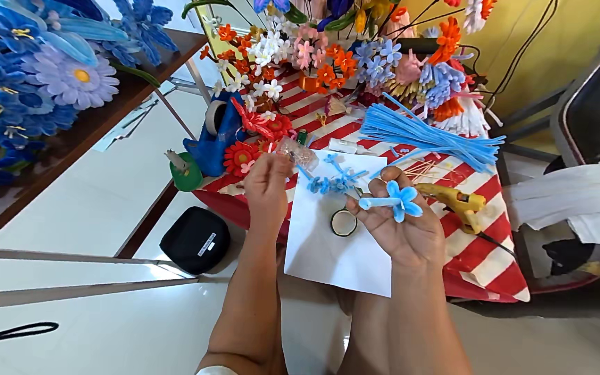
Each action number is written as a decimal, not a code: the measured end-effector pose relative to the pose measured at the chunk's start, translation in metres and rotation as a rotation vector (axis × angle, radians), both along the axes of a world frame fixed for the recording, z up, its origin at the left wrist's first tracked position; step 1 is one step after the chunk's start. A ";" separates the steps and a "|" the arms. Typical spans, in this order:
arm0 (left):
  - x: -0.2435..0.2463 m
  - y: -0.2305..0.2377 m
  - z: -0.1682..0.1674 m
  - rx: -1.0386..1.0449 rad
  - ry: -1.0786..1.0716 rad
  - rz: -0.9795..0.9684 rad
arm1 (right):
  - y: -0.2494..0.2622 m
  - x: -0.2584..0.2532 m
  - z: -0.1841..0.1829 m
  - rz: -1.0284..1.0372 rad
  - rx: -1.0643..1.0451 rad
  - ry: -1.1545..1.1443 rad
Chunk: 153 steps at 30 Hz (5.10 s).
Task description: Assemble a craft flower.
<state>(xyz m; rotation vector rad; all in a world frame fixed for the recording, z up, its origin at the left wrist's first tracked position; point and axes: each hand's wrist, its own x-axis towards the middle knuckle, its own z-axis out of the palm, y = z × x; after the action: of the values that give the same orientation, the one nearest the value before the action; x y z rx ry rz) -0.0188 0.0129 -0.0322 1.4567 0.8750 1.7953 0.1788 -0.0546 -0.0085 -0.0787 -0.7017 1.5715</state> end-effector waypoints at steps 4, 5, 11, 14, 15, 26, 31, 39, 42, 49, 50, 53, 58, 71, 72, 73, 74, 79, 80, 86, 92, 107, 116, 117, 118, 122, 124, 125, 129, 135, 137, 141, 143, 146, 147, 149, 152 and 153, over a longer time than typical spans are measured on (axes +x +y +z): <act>0.006 0.000 0.000 -0.044 0.148 0.024 | -0.001 -0.004 0.002 -0.285 -0.001 -0.203; 0.008 0.000 -0.001 -0.007 0.132 0.073 | -0.002 -0.007 0.004 -0.392 0.002 -0.277; 0.011 -0.004 -0.007 0.516 0.202 0.311 | -0.003 -0.011 0.006 -0.648 0.073 -0.423; 0.020 -0.022 -0.003 0.688 0.315 0.372 | -0.003 -0.011 0.006 -0.661 0.066 -0.439; 0.025 -0.026 -0.001 0.706 0.348 0.355 | -0.003 -0.011 0.006 -0.661 0.064 -0.447; 0.032 -0.013 -0.001 0.102 0.097 -0.038 | 0.003 -0.018 -0.001 -0.830 0.062 -0.628; 0.027 -0.014 0.003 -0.054 0.058 -0.218 | 0.011 -0.020 -0.006 -0.829 -0.017 -0.724; -0.027 0.023 -0.012 -0.111 -0.044 0.288 | 0.026 -0.007 -0.005 -0.926 -0.081 -0.852; -0.029 0.028 -0.019 -0.165 -0.158 0.274 | 0.037 -0.011 0.006 -0.913 -0.101 -0.974; -0.035 0.022 -0.014 -0.168 -0.026 0.214 | 0.081 -0.028 0.023 -0.752 -0.108 -1.312; -0.038 0.023 -0.014 -0.165 -0.032 0.233 | 0.086 -0.033 0.024 -0.731 -0.099 -1.347; -0.048 0.026 -0.014 -0.137 -0.138 0.298 | 0.095 -0.049 0.023 -0.649 -0.054 -1.398; -0.053 0.028 -0.011 -0.061 -0.450 0.466 | 0.102 -0.077 0.013 -0.534 0.037 -1.415; -0.053 0.022 -0.017 -0.157 -0.406 0.340 | 0.154 -0.104 -0.006 -0.437 -0.199 -1.734; -0.056 0.022 -0.018 -0.157 -0.396 0.343 | 0.156 -0.104 -0.007 -0.435 -0.214 -1.765; -0.058 0.022 -0.019 -0.159 -0.389 0.345 | 0.158 -0.103 -0.008 -0.437 -0.227 -1.782; -0.060 0.023 -0.019 -0.161 -0.382 0.352 | 0.160 -0.102 -0.009 -0.443 -0.234 -1.793; -0.066 0.025 -0.019 -0.177 -0.359 0.372 | 0.160 -0.098 -0.006 -0.453 -0.215 -1.825; -0.065 0.025 -0.019 -0.181 -0.359 0.374 | 0.160 -0.097 -0.006 -0.445 -0.214 -1.825; -0.054 0.023 -0.019 -0.192 -0.377 0.305 | 0.154 -0.082 -0.005 -0.379 -0.178 -1.692; -0.045 0.025 -0.021 -0.217 -0.358 0.290 | 0.139 -0.052 0.018 -0.424 -0.140 -1.526; -0.011 0.024 -0.023 -0.218 0.237 0.068 | 0.101 -0.012 0.063 -0.390 -0.094 -1.352; -0.015 0.027 -0.023 -0.193 0.286 0.215 | 0.117 -0.004 0.036 -0.371 0.207 -1.882; -0.017 0.027 -0.022 -0.209 0.242 0.230 | 0.121 -0.002 0.025 -0.280 0.202 -1.976; -0.019 0.027 -0.022 -0.221 0.203 0.244 | 0.123 0.000 0.015 -0.204 0.188 -2.032; -0.024 0.026 -0.022 -0.173 0.055 0.297 | 0.120 -0.006 0.002 -0.129 0.035 -2.114; -0.030 0.027 -0.023 -0.147 0.006 0.331 | 0.116 -0.009 0.001 -0.163 -0.011 -2.105; -0.033 0.028 -0.024 -0.146 -0.018 0.343 | 0.112 -0.010 0.002 -0.191 -0.022 -2.091; -0.043 0.032 -0.024 -0.119 -0.157 0.396 | 0.119 -0.005 0.002 -0.290 0.007 -1.984; -0.059 0.032 -0.019 0.050 -0.447 0.619 | 0.110 -0.018 0.036 -0.515 0.058 -1.758; -0.065 0.032 -0.015 0.077 -0.535 0.714 | 0.101 -0.032 0.042 -0.548 0.161 -1.618; -0.069 0.034 -0.017 0.073 -0.599 0.734 | 0.093 -0.069 0.023 -0.516 0.410 -1.452; -0.065 0.033 -0.018 0.043 -0.589 0.712 | 0.100 -0.090 0.012 -0.522 0.412 -1.500; -0.062 0.034 -0.018 0.003 -0.606 0.663 | 0.118 -0.111 0.003 -0.481 0.302 -1.728; -0.062 0.034 -0.017 -0.003 -0.605 0.655 | 0.129 -0.117 0.005 -0.401 0.230 -1.815; -0.064 0.033 -0.016 -0.012 -0.612 0.640 | 0.144 -0.125 0.004 -0.320 0.137 -1.893; -0.067 0.031 -0.015 -0.061 -0.579 0.584 | 0.154 -0.130 -0.003 -0.317 0.106 -1.875; -0.068 0.030 -0.016 -0.091 -0.550 0.549 | 0.156 -0.131 -0.004 -0.312 0.104 -1.877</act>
<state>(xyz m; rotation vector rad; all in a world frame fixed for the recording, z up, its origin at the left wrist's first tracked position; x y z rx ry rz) -0.0864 0.0431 -0.0486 0.6226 1.0989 2.3507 0.0482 0.1012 -0.0129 -1.6241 -2.0105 0.7527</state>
